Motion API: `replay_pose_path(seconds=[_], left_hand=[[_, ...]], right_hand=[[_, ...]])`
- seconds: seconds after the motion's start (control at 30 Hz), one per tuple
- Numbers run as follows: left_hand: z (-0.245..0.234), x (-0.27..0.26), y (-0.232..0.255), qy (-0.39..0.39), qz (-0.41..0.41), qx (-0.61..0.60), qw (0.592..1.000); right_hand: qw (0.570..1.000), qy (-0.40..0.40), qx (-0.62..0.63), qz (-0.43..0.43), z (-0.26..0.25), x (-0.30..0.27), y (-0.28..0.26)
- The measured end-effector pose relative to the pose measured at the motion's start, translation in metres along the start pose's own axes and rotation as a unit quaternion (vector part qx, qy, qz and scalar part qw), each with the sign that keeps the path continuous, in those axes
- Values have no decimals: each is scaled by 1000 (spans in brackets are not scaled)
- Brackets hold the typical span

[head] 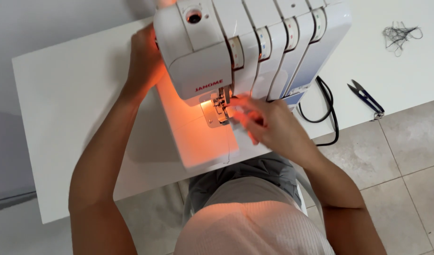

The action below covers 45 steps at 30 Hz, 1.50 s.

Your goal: Threading a Janome serger machine using tweezers and thread snips.

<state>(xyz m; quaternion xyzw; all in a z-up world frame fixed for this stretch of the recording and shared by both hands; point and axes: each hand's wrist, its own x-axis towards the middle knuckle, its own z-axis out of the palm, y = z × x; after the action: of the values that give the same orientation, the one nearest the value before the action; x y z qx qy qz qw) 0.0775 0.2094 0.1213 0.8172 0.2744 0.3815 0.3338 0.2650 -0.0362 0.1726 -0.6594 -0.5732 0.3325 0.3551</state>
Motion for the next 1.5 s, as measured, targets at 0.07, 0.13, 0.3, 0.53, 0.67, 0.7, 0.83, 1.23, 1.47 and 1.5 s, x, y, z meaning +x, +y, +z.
replay_pose_path(seconds=[0.07, 0.13, 0.3, 0.53, 0.67, 0.7, 0.83, 1.23, 1.47, 1.5], left_hand=[[1, 2, 1, -18, 1, -4, 1000], [1, 1, 3, -26, -1, -7, 1000], [-11, -7, 9, -42, -9, -8, 999], [-14, -17, 21, -61, -59, -66, 994], [-14, -20, 23, -55, -80, -85, 992], [-15, -25, 18, -56, -84, -85, 991], [-19, -26, 9, -36, -57, -58, 996], [-20, -46, 16, -11, -14, 26, 1000], [-25, -31, -19, 86, 55, -8, 995], [-24, -29, -24, 85, 55, -8, 995]], right_hand=[[999, -34, 32, 12, 0, 3, -1], [999, -30, 34, 12, 3, 1, 3], [999, 6, 30, -12, 7, -8, 13], [982, 63, -152, -96, 37, 4, 26], [957, 81, -231, -158, 36, 12, 16], [958, 78, -230, -156, 38, 9, 18], [978, 76, -162, -103, 25, -1, 0], [993, -46, 43, 100, 14, -28, -9], [997, -26, -39, -55, 42, -37, -3], [997, -25, -39, -54, 43, -42, -4]])
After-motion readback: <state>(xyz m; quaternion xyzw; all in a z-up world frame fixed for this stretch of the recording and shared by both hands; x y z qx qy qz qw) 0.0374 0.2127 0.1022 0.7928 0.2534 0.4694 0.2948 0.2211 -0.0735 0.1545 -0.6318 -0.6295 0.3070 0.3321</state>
